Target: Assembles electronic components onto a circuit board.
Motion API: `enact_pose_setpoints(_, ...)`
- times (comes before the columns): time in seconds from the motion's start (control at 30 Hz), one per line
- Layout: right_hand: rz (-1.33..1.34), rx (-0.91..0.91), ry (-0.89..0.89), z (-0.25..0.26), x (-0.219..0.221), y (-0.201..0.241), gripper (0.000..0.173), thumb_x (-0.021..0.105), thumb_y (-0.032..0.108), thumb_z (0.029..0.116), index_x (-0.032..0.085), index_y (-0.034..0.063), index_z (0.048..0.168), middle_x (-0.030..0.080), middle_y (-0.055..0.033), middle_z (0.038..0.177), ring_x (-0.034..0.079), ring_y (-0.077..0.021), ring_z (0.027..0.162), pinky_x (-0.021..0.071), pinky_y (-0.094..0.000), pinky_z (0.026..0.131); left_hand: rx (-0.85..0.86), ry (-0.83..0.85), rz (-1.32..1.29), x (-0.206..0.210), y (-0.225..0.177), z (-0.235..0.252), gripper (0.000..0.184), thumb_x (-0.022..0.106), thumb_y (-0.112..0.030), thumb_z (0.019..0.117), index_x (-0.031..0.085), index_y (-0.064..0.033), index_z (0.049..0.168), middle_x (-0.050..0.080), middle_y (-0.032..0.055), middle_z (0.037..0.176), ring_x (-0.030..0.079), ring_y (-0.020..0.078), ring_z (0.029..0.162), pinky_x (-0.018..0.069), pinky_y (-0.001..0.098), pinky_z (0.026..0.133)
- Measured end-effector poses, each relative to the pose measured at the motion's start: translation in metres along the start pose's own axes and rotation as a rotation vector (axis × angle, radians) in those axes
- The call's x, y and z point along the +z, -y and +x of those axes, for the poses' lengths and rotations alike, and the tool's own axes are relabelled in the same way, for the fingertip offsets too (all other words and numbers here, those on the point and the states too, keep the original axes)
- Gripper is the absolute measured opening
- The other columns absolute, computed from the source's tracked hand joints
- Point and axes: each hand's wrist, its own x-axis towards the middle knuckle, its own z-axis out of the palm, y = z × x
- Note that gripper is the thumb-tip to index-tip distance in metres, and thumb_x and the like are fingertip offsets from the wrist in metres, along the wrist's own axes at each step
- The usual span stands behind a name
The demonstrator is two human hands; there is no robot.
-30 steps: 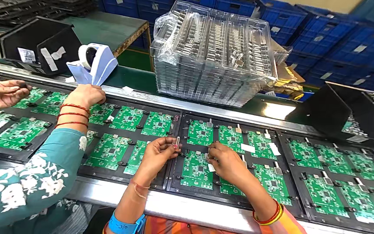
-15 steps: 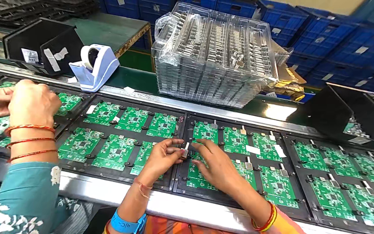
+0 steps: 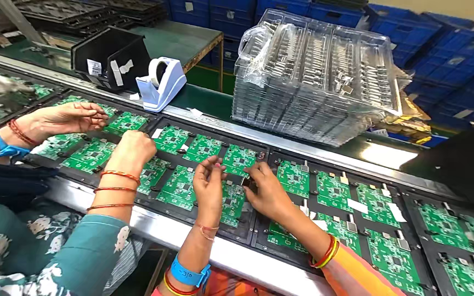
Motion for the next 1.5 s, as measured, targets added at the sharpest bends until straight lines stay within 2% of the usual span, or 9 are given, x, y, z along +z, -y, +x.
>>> enact_pose_setpoints(0.1, -0.094, -0.014, 0.126, 0.003, 0.008, 0.002, 0.027, 0.075, 0.01, 0.0874, 0.068, -0.0024, 0.111, 0.068, -0.0193, 0.103, 0.067, -0.0353, 0.1, 0.0551, -0.0498, 0.09, -0.007, -0.017, -0.02, -0.002, -0.001, 0.001, 0.026, 0.049, -0.01, 0.1072, 0.055, -0.0009, 0.131, 0.064, 0.0091, 0.119, 0.067, 0.014, 0.099, 0.0564, 0.0294, 0.086)
enact_pose_setpoints(0.23, -0.183, -0.071, 0.113, -0.002, 0.017, -0.003, 0.017, 0.072, 0.009, 0.0888, 0.071, -0.0012, 0.103, 0.069, -0.0187, 0.099, 0.067, -0.0369, 0.1, 0.0558, -0.0496, 0.087, -0.03, 0.049, 0.034, -0.007, -0.008, -0.004, 0.029, 0.05, -0.014, 0.1081, 0.055, -0.0048, 0.135, 0.063, 0.0085, 0.128, 0.066, 0.0132, 0.102, 0.055, 0.029, 0.086)
enact_pose_setpoints(0.47, -0.247, -0.072, 0.103, -0.003, 0.014, 0.0, 0.01, 0.07, 0.009, 0.0919, 0.075, 0.0012, 0.096, 0.068, -0.0194, 0.108, 0.066, -0.0368, 0.104, 0.0559, -0.0487, 0.088, -0.036, 0.063, 0.04, -0.011, -0.01, 0.001, 0.025, 0.05, -0.012, 0.1076, 0.059, -0.0051, 0.13, 0.065, 0.0083, 0.125, 0.067, 0.0141, 0.102, 0.0552, 0.0293, 0.086)
enact_pose_setpoints(0.53, -0.267, -0.061, 0.13, -0.005, 0.01, 0.001, 0.014, 0.07, 0.015, 0.0929, 0.075, 0.0031, 0.096, 0.064, -0.0219, 0.12, 0.063, -0.0392, 0.111, 0.0544, -0.0517, 0.089, -0.034, 0.055, 0.033, -0.01, -0.01, 0.002, 0.024, 0.05, -0.011, 0.1074, 0.06, -0.0042, 0.129, 0.065, 0.0077, 0.122, 0.067, 0.0131, 0.1, 0.0555, 0.0284, 0.085)
enact_pose_setpoints(0.67, -0.156, -0.011, 0.237, 0.0, -0.013, -0.005, 0.028, 0.059, 0.025, 0.1012, 0.075, 0.0028, 0.105, 0.065, -0.0195, 0.125, 0.061, -0.0368, 0.12, 0.0497, -0.0523, 0.1, -0.026, 0.022, -0.005, -0.005, -0.006, 0.008, 0.022, 0.049, -0.004, 0.1051, 0.061, 0.0003, 0.123, 0.068, 0.0106, 0.112, 0.068, 0.0174, 0.098, 0.0573, 0.0319, 0.084)
enact_pose_setpoints(0.93, -0.236, -0.236, -0.392, 0.017, -0.096, -0.028, 0.014, 0.066, 0.015, 0.0937, 0.076, 0.0057, 0.095, 0.071, -0.0124, 0.112, 0.069, -0.0287, 0.106, 0.0574, -0.0469, 0.09, -0.069, 0.062, -0.011, 0.002, -0.004, 0.002, 0.021, 0.047, -0.003, 0.1031, 0.06, 0.0042, 0.118, 0.069, 0.0099, 0.108, 0.069, 0.0131, 0.089, 0.0582, 0.0258, 0.078)
enact_pose_setpoints(1.3, -0.394, -0.113, -0.746, 0.037, -0.174, -0.06, 0.013, 0.064, 0.005, 0.0938, 0.074, -0.0013, 0.097, 0.069, -0.017, 0.09, 0.069, -0.0313, 0.085, 0.0566, -0.0471, 0.076, -0.111, 0.121, 0.045, 0.006, -0.001, -0.004, 0.018, 0.049, -0.001, 0.1025, 0.063, 0.0028, 0.114, 0.071, 0.0089, 0.101, 0.07, 0.0133, 0.085, 0.0584, 0.0247, 0.073)
enact_pose_setpoints(1.4, -0.434, -0.149, -0.633, 0.073, -0.195, -0.075, 0.014, 0.065, 0.001, 0.0929, 0.075, -0.0036, 0.102, 0.071, -0.0229, 0.099, 0.069, -0.0414, 0.097, 0.0534, -0.0567, 0.086, -0.119, 0.131, 0.054, 0.006, 0.0, -0.003, 0.018, 0.049, -0.001, 0.1027, 0.062, 0.003, 0.114, 0.072, 0.0087, 0.101, 0.07, 0.0131, 0.085, 0.0583, 0.0247, 0.073)
enact_pose_setpoints(1.5, -0.401, -0.074, -0.285, 0.119, -0.22, -0.086, 0.027, 0.068, 0.008, 0.0952, 0.072, -0.0024, 0.12, 0.068, -0.0245, 0.125, 0.061, -0.0446, 0.121, 0.0453, -0.0629, 0.102, -0.135, 0.129, 0.06, 0.007, -0.001, -0.004, 0.018, 0.049, 0.0, 0.1025, 0.062, 0.0036, 0.114, 0.071, 0.0089, 0.101, 0.07, 0.0128, 0.084, 0.0584, 0.0248, 0.073)
